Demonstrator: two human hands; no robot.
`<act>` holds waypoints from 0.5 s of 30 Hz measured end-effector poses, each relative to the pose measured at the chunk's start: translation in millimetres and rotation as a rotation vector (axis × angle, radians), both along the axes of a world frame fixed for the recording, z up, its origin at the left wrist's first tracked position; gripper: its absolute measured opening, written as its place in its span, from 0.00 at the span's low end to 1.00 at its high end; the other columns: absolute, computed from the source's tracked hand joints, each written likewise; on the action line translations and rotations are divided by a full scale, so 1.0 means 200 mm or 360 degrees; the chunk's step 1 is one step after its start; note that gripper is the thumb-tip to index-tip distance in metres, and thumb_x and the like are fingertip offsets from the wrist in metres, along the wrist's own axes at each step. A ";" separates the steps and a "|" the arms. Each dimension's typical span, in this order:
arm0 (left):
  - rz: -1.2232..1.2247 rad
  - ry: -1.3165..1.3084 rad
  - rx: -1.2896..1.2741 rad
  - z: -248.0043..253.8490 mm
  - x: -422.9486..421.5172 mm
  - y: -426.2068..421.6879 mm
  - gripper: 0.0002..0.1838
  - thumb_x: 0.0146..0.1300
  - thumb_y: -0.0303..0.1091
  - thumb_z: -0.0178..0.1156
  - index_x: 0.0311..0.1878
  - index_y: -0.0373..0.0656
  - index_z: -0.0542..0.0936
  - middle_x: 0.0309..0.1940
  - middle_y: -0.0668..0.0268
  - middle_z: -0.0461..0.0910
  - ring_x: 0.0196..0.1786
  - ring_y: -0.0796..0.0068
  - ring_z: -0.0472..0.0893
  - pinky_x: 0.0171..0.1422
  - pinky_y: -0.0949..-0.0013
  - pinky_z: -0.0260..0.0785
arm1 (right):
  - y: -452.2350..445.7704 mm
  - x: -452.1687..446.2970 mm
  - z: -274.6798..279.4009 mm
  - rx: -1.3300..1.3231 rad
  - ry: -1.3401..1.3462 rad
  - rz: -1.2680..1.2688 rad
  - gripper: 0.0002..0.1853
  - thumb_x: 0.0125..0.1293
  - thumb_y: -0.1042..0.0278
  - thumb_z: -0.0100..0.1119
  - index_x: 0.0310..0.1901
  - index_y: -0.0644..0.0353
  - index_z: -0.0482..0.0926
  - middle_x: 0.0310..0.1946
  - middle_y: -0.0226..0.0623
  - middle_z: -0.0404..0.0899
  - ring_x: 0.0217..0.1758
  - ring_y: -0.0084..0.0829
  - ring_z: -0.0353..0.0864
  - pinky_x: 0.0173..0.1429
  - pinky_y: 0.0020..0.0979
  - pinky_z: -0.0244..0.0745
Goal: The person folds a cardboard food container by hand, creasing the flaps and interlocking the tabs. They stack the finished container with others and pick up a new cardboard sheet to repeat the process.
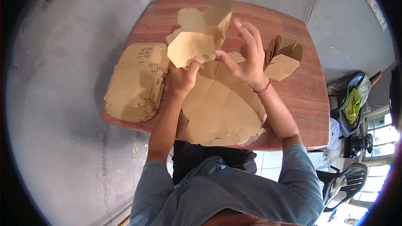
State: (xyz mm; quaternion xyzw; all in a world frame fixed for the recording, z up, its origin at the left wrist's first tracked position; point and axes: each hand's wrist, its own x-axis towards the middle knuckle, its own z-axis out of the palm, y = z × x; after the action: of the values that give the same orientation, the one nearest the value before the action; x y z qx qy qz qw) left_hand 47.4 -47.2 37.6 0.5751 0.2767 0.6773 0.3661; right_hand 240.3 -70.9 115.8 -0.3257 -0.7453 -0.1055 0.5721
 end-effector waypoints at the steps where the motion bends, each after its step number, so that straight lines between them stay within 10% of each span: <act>1: -0.0004 0.0083 -0.0003 0.00 0.00 -0.01 0.17 0.66 0.30 0.63 0.55 0.34 0.78 0.49 0.63 0.83 0.47 0.74 0.83 0.51 0.69 0.75 | 0.02 0.01 0.01 0.0046 -0.0090 0.0019 0.46 0.55 0.65 0.79 0.72 0.64 0.63 0.69 0.56 0.64 0.70 0.52 0.68 0.68 0.44 0.72; 8: 0.0195 0.0333 0.0315 0.02 0.05 -0.02 0.06 0.64 0.27 0.63 0.40 0.34 0.83 0.25 0.66 0.84 0.27 0.74 0.83 0.35 0.68 0.75 | 0.09 -0.02 -0.10 -0.0251 0.0176 -0.0109 0.52 0.56 0.66 0.78 0.76 0.61 0.53 0.75 0.58 0.52 0.80 0.57 0.54 0.73 0.46 0.69; 15: 0.0031 0.0285 0.0130 -0.02 0.03 -0.01 0.07 0.63 0.28 0.63 0.41 0.35 0.84 0.28 0.63 0.87 0.28 0.73 0.85 0.34 0.68 0.75 | 0.08 -0.03 -0.07 -0.0678 0.0567 0.0327 0.44 0.61 0.73 0.71 0.76 0.60 0.56 0.70 0.53 0.68 0.67 0.44 0.76 0.66 0.39 0.78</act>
State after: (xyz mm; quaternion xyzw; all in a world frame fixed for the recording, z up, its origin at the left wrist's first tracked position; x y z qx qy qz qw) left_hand 53.3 -48.7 33.7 0.6451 0.2860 0.6373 0.3096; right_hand 234.8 -54.7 101.3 -0.3748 -0.6675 0.1708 0.6203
